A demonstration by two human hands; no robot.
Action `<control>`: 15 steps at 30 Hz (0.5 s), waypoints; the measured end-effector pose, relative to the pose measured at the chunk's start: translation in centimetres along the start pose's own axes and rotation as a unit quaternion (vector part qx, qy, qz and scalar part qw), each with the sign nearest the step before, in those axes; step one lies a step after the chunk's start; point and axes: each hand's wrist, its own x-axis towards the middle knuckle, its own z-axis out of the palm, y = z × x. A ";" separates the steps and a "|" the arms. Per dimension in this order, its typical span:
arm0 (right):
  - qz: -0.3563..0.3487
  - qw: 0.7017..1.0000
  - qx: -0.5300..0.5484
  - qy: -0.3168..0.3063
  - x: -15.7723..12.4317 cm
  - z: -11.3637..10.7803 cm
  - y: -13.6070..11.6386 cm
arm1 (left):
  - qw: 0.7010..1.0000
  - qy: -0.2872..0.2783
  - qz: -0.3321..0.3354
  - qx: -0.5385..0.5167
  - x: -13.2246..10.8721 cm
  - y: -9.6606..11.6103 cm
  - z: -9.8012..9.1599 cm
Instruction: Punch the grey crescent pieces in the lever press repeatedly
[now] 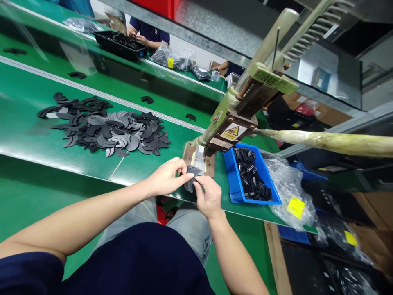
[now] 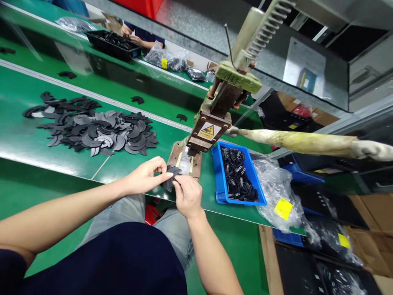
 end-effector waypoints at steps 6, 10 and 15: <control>0.096 0.991 0.096 -0.005 -0.4 -2.4 -0.8 | 0.984 -0.122 0.026 -0.129 -0.4 0.6 0.3; 0.193 0.972 0.135 -0.015 -0.3 -4.6 -0.6 | 0.977 -0.082 0.194 0.018 -0.5 3.1 -1.0; 0.278 0.955 0.099 0.037 1.7 -9.4 2.9 | 0.929 -0.031 0.366 0.041 -1.6 9.1 -3.8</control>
